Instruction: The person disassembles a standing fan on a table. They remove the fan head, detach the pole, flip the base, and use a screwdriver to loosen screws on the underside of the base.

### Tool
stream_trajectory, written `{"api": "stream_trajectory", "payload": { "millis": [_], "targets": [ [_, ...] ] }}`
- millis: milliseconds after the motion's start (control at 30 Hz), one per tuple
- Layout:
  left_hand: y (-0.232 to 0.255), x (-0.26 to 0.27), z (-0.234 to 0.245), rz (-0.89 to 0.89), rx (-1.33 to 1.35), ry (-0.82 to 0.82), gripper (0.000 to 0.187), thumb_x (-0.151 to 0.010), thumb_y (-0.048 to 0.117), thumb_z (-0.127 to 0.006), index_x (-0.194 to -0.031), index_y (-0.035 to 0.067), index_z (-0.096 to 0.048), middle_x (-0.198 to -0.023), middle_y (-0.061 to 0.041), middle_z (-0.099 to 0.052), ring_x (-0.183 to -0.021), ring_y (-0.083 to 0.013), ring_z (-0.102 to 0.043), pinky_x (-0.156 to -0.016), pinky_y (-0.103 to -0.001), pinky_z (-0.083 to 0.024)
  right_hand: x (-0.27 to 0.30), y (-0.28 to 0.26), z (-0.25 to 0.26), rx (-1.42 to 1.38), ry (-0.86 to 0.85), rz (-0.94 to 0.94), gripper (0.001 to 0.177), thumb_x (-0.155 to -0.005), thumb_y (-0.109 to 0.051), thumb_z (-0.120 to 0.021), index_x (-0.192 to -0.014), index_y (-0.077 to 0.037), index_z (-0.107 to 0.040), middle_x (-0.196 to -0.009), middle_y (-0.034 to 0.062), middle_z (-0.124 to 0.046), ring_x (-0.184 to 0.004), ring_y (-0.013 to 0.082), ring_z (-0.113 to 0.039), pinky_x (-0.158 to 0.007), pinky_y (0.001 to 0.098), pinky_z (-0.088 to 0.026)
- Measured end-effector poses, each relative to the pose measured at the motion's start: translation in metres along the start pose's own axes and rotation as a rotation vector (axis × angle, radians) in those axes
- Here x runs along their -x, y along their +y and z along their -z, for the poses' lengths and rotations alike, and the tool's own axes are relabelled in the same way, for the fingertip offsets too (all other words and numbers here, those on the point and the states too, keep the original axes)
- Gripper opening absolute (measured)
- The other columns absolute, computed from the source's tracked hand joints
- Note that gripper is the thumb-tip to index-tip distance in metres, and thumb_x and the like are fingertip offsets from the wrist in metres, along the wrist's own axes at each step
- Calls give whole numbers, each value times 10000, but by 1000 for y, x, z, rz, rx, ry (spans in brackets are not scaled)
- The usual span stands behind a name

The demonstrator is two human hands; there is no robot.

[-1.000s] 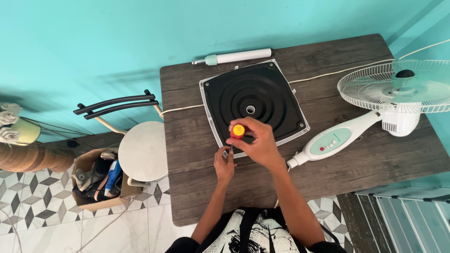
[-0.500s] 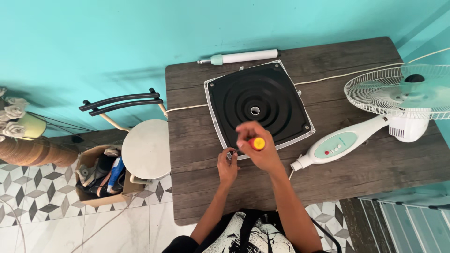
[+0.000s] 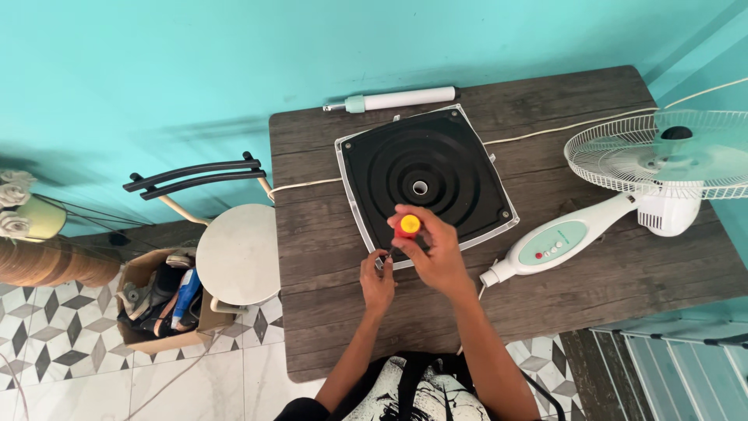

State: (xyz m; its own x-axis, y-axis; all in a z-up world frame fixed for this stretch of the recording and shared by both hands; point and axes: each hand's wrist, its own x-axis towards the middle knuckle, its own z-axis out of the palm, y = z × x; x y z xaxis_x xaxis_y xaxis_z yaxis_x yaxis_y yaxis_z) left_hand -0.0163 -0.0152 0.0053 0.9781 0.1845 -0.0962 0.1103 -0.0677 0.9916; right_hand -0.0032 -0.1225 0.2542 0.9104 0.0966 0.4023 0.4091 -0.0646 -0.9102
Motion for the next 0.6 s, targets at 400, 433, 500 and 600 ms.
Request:
{"api": "stream_trajectory", "payload": {
  "millis": [400,433,500,600],
  "targets": [
    [1,6,3,-1,4,-17,312,-956,155,-664,-1254,73,-628,-1099,-109,-558,-687,-164,-658,-482,-296,-619,9,23,-13,-141,-9,-185,215,-907,-63,-773,-1063,-29,-629,-761,5,-601,-681,57,-566,-617,231,-509],
    [2,3,3,-2,-1,-15,304,-959,157,-661,-1252,79,-640,-1089,-107,-561,-672,-164,-650,-469,-293,-628,6,19,-12,17,23,-70,265,-869,-61,-800,-1056,-25,-617,-788,27,-561,-688,76,-540,-620,236,-478],
    [3,3,2,8,-12,-16,267,-968,165,-663,-1222,85,-662,-1076,-106,-557,-663,-163,-643,-477,-291,-632,0,11,-11,331,89,160,365,-792,-57,-855,-1042,-17,-592,-843,70,-482,-702,116,-487,-626,246,-418],
    [4,1,1,-8,-11,-5,244,-972,178,-670,-1201,95,-676,-1065,-107,-553,-668,-153,-633,-482,-291,-637,-5,2,-11,422,236,86,374,-798,-73,-898,-1004,-29,-589,-810,45,-586,-716,96,-590,-650,242,-497]
  ]
}}
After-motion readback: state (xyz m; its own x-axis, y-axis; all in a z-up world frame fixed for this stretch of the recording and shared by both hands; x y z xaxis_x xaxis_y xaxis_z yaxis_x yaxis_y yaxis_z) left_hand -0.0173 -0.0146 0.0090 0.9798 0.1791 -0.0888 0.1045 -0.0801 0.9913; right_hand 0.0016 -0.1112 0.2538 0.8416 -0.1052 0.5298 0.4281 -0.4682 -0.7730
